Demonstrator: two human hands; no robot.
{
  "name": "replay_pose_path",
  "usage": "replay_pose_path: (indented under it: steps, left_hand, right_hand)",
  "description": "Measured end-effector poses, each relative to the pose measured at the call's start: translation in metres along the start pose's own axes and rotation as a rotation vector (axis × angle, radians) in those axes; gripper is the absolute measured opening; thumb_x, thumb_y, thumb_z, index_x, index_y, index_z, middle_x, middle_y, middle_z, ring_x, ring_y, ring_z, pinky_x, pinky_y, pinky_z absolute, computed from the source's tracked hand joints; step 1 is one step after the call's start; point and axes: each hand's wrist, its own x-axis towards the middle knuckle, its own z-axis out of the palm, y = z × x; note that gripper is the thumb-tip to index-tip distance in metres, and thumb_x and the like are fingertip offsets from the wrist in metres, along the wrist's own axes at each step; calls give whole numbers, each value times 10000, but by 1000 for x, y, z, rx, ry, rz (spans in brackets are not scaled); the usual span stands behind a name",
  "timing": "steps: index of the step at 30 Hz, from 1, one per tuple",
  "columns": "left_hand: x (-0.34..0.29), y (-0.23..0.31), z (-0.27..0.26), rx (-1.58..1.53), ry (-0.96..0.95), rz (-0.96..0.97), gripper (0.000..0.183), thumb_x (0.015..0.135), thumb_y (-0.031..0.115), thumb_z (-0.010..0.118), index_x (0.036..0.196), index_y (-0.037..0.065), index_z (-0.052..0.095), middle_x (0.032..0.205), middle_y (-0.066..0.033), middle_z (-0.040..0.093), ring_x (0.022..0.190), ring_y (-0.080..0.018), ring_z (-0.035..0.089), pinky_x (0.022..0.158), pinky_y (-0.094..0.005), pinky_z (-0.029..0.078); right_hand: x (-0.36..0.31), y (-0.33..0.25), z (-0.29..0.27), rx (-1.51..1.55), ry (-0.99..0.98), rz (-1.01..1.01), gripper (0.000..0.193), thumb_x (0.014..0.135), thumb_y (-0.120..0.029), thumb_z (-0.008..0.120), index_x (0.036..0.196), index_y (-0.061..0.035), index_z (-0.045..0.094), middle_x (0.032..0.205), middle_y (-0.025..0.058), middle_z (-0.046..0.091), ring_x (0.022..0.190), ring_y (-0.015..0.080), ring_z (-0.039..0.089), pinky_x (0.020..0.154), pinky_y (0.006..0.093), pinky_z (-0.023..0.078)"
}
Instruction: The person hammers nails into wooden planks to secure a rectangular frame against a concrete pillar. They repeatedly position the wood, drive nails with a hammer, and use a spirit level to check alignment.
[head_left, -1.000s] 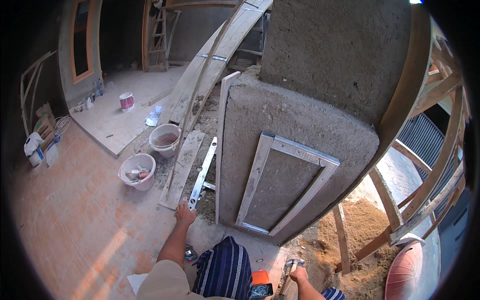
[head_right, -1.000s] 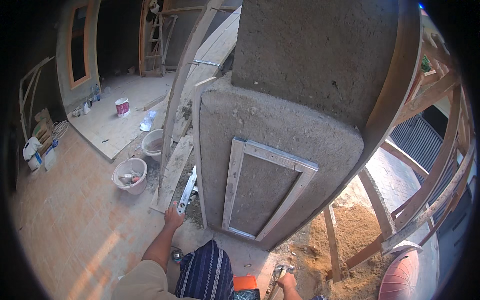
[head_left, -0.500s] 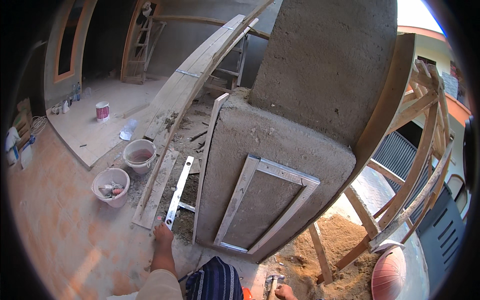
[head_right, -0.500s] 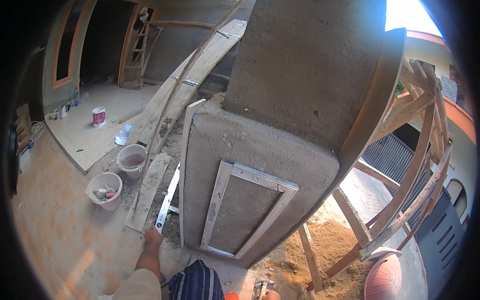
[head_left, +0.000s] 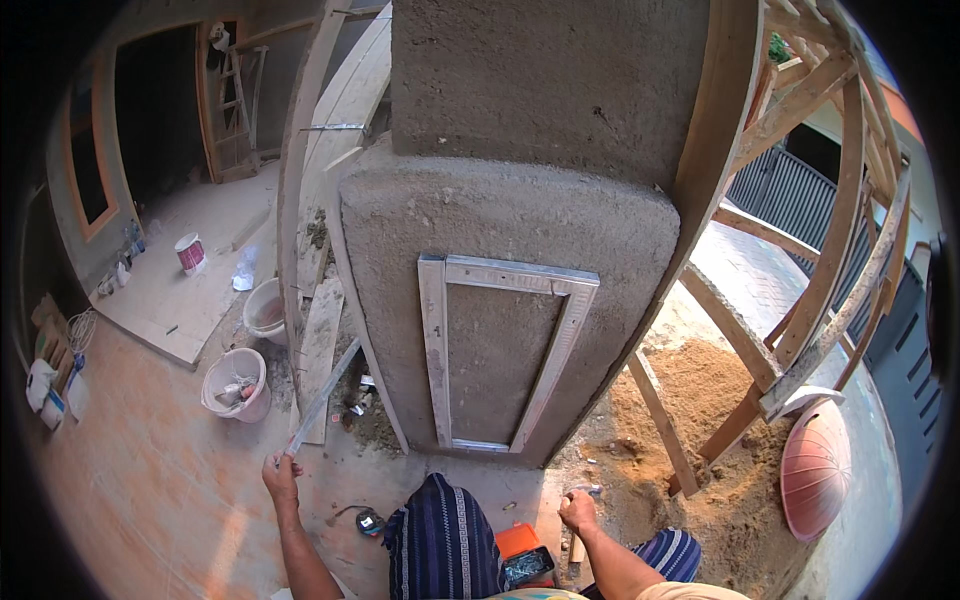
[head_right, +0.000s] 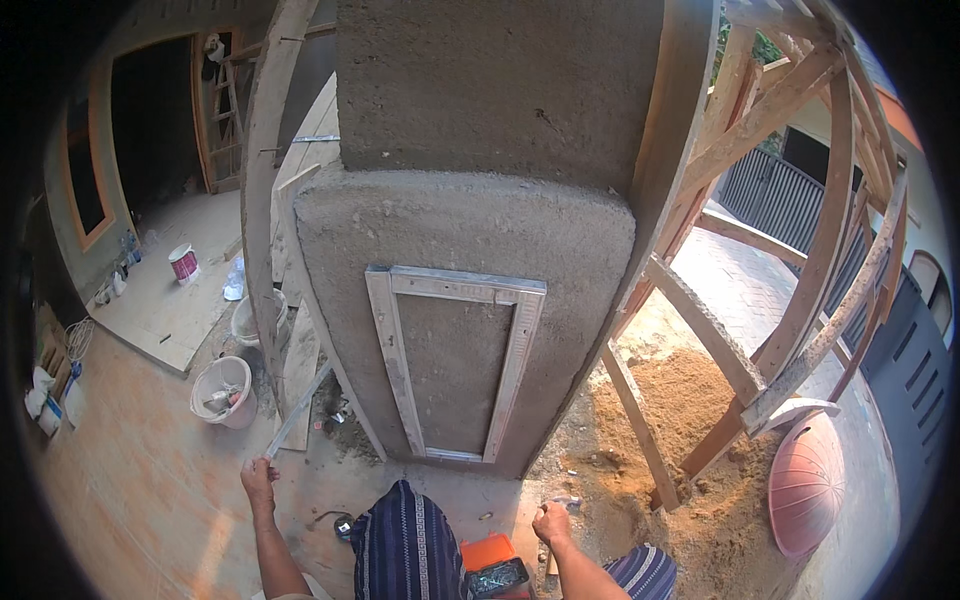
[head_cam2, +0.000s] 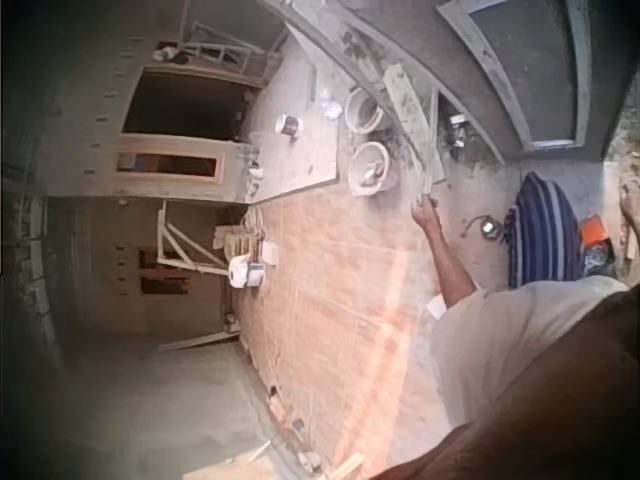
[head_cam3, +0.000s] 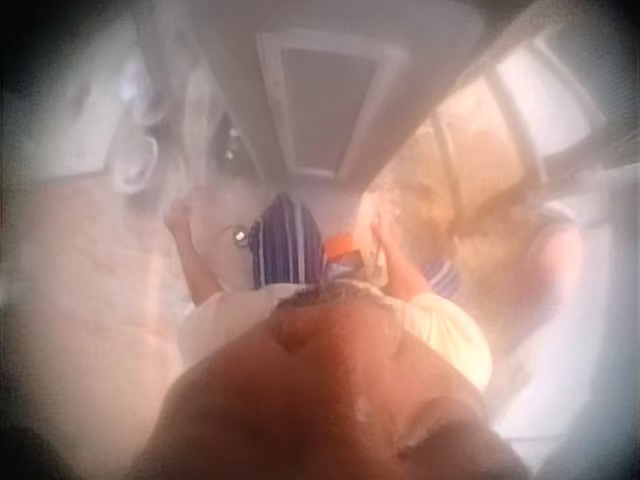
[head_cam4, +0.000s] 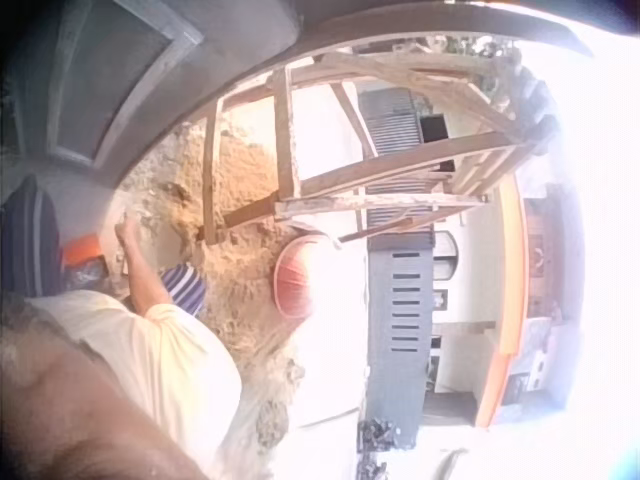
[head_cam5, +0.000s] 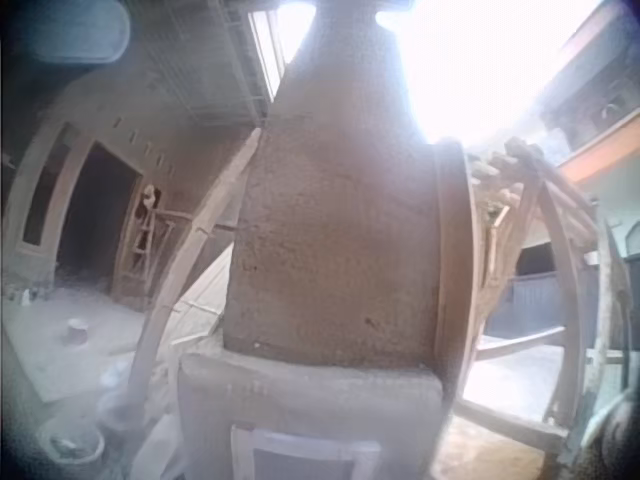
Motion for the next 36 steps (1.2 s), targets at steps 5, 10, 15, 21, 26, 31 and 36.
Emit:
replay_pose_path:
  steps: [5,10,15,21,26,31,36]
  left_hand:
    - [-5,73,-104,-78,-49,5,284,906,283,642,971,7,618,741,-55,604,530,-144,586,490,-278,507]
    - [-6,97,-146,-55,-38,-16,307,879,313,646,943,14,618,720,-69,604,510,-153,593,461,-284,492]
    - [15,116,-187,-109,-65,83,335,845,344,678,926,23,623,735,-79,635,518,-145,569,443,-282,473]
    - [41,134,-216,-338,66,130,366,826,401,716,934,57,655,754,-45,666,572,-124,543,528,-254,420]
    - [57,128,-243,-329,-49,159,419,836,485,735,987,101,667,846,-23,685,699,-121,591,618,-253,422]
    - [57,125,-226,-477,253,140,405,847,505,739,1042,160,655,967,-2,688,887,-134,619,756,-283,431]
    - [72,118,-243,-483,247,106,434,843,560,741,1008,172,638,956,4,682,872,-124,614,739,-276,424]
  right_hand:
    - [16,-25,8,104,133,-266,196,904,-211,622,867,-42,715,937,236,721,908,428,703,817,499,565]
    - [14,-58,8,361,-141,-246,200,941,-184,673,974,-7,761,922,156,761,800,259,754,695,371,588]
    - [-6,-82,-4,591,-564,-76,258,964,-234,690,1046,5,741,861,68,737,740,133,710,613,297,541]
    - [-18,-99,-19,731,-652,-69,242,980,-266,697,1005,-27,733,856,45,713,743,127,685,617,294,544]
    - [-17,-115,-37,779,-682,-55,231,974,-254,692,1035,-36,736,885,39,714,758,127,680,623,297,551]
    - [-21,-123,-44,761,-723,-35,204,1003,-220,657,1068,-44,735,910,39,738,754,129,687,651,298,574]
    - [-24,-124,-33,697,-801,-14,230,990,-251,681,1107,-59,725,965,31,725,787,133,689,673,305,579]
